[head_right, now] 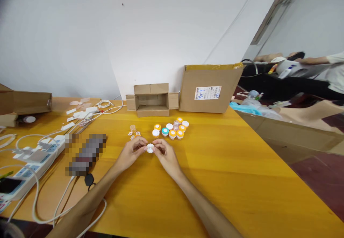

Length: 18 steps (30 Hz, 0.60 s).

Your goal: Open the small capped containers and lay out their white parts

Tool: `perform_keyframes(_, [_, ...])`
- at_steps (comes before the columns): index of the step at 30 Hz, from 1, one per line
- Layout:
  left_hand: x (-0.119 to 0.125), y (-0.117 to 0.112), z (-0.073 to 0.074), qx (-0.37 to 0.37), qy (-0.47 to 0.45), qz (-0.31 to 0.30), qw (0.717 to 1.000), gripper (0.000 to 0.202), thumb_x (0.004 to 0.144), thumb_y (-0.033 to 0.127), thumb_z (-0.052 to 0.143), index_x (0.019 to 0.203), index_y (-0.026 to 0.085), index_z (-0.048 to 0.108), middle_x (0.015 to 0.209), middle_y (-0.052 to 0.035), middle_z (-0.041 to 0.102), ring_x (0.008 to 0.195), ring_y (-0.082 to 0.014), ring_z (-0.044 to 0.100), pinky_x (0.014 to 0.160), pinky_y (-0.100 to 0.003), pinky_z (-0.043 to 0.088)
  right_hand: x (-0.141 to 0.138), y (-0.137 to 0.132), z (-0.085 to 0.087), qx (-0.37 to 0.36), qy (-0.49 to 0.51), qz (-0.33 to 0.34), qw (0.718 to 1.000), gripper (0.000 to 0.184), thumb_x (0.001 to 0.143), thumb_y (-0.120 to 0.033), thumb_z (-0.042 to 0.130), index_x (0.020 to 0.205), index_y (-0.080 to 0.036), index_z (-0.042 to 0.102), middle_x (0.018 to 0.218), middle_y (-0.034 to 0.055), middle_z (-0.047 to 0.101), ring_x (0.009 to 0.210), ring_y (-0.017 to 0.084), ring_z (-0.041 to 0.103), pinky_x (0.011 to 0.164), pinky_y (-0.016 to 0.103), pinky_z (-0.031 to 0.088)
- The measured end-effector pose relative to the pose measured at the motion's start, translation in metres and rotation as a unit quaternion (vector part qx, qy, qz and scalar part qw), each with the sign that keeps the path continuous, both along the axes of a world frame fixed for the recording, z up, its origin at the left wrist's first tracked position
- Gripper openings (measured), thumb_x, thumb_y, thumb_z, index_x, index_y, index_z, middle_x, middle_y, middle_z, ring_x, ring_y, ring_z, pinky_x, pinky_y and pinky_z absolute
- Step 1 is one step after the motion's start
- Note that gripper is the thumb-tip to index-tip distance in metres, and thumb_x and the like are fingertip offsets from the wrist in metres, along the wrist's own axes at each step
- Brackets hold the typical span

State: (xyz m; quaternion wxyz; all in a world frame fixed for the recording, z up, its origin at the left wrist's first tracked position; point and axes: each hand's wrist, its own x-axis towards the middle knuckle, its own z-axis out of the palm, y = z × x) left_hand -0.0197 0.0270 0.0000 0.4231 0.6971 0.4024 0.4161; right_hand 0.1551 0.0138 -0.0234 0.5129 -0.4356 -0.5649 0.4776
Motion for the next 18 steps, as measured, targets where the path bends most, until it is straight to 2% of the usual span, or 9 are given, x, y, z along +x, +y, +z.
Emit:
perform_keyframes(4, [-0.0001, -0.0038, 0.0013, 0.092, 0.091, 0.010, 0.992, 0.014, 0.092, 0.025, 0.056, 0.086, 0.020, 0.067, 0.084, -0.0034, 0.065, 0.077, -0.0162, 0.059, 0.076, -0.027, 0.048, -0.0013, -0.0005, -0.0013, -0.028, 0.026, 0.007, 0.999, 0.044, 0.073, -0.062, 0.072, 0.089, -0.022, 0.063, 0.082, 0.0036, 0.073, 0.073, 0.020, 0.070, 0.068, 0.033, 0.058])
perform_keyframes(7, [0.0003, -0.0062, 0.0007, 0.135, 0.142, -0.011, 0.981, 0.018, 0.093, 0.017, 0.052, 0.093, 0.022, 0.069, 0.091, -0.0048, 0.064, 0.080, -0.0167, 0.059, 0.078, -0.028, 0.049, -0.0010, -0.0006, -0.0018, -0.052, 0.037, 0.007, 0.998, 0.047, 0.071, -0.065, 0.073, 0.089, -0.022, 0.063, 0.079, 0.0033, 0.073, 0.069, 0.020, 0.070, 0.063, 0.032, 0.058])
perform_keyframes(12, [0.0010, -0.0075, -0.0014, 0.151, 0.174, -0.010, 0.973, 0.019, 0.092, 0.015, 0.054, 0.101, 0.023, 0.069, 0.092, -0.0043, 0.063, 0.081, -0.0177, 0.060, 0.081, -0.029, 0.050, 0.0000, 0.0000, -0.0013, -0.046, 0.056, 0.008, 0.997, 0.046, 0.070, -0.063, 0.074, 0.090, -0.023, 0.065, 0.081, 0.0035, 0.073, 0.072, 0.020, 0.070, 0.067, 0.034, 0.060])
perform_keyframes(18, [0.0000, -0.0066, -0.0016, 0.144, 0.185, -0.008, 0.972, 0.019, 0.089, 0.011, 0.052, 0.096, 0.022, 0.066, 0.092, -0.0038, 0.063, 0.080, -0.0173, 0.061, 0.079, -0.029, 0.050, -0.0032, -0.0037, 0.0008, -0.036, 0.040, 0.020, 0.998, 0.040, 0.073, -0.059, 0.073, 0.090, -0.023, 0.069, 0.084, 0.0040, 0.074, 0.074, 0.020, 0.069, 0.070, 0.034, 0.060])
